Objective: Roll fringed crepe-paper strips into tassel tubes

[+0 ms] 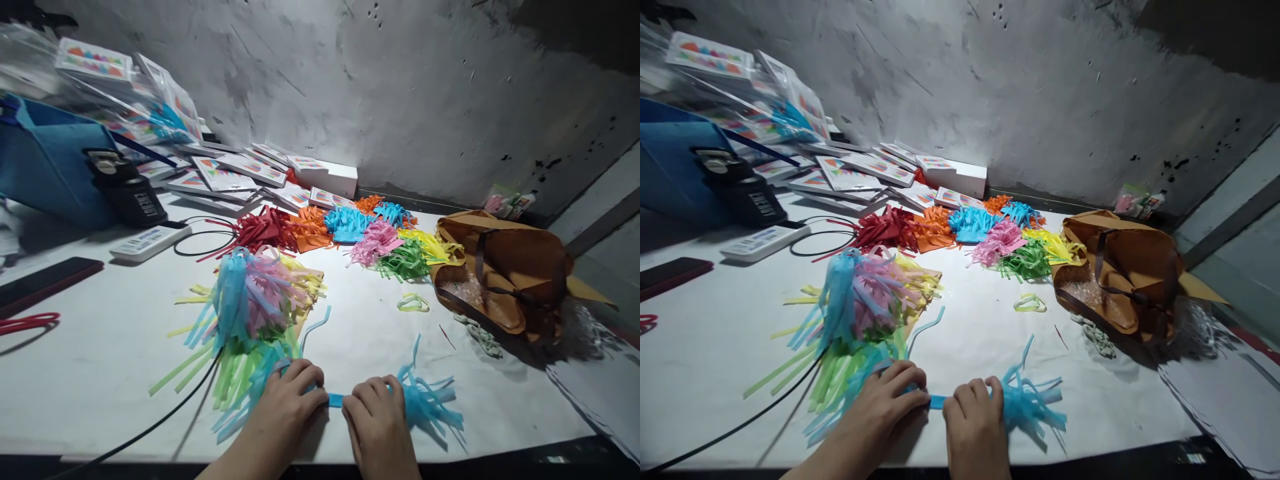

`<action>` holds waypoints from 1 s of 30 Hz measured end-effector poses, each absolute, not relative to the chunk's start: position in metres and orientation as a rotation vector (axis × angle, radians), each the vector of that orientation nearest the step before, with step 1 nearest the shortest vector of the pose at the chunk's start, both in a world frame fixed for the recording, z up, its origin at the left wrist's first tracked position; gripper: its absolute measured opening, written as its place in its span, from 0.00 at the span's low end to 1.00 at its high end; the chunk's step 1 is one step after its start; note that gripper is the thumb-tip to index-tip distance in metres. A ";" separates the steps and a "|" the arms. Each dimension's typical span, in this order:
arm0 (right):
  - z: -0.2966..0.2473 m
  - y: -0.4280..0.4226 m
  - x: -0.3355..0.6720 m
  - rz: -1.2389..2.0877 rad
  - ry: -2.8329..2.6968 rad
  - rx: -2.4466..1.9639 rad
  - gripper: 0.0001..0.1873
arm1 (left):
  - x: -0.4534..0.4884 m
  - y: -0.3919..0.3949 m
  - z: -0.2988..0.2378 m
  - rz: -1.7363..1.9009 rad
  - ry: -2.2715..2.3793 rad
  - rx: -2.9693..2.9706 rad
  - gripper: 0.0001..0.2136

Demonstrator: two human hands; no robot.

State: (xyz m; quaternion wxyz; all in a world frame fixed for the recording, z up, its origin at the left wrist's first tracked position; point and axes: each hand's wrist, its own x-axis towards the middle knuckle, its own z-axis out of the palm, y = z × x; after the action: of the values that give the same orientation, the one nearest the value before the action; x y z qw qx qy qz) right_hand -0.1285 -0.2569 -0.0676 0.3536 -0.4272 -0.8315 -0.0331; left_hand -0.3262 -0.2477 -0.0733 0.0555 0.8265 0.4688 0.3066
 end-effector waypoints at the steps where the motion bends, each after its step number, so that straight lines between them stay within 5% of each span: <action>1: -0.066 -0.256 -0.130 -0.084 -2.156 -1.107 0.11 | -0.327 -0.248 -0.073 0.955 1.389 2.524 0.13; 12: -0.063 -0.253 -0.151 -0.187 -2.133 -1.066 0.18 | -0.326 -0.246 -0.063 0.810 1.272 2.471 0.11; 19: -0.072 -0.259 -0.099 -0.054 -2.169 -1.069 0.10 | -0.325 -0.251 -0.051 0.783 1.311 2.445 0.09; 30: -0.073 -0.265 -0.098 -0.071 -2.099 -1.064 0.11 | -0.316 -0.254 -0.053 0.837 1.290 2.387 0.10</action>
State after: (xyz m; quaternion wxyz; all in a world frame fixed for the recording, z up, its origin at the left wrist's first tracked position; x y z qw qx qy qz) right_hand -0.0975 -0.2646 -0.0725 0.3833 -0.4175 -0.8234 -0.0278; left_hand -0.3158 -0.2544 -0.0534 0.1503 0.8311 0.4492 0.2913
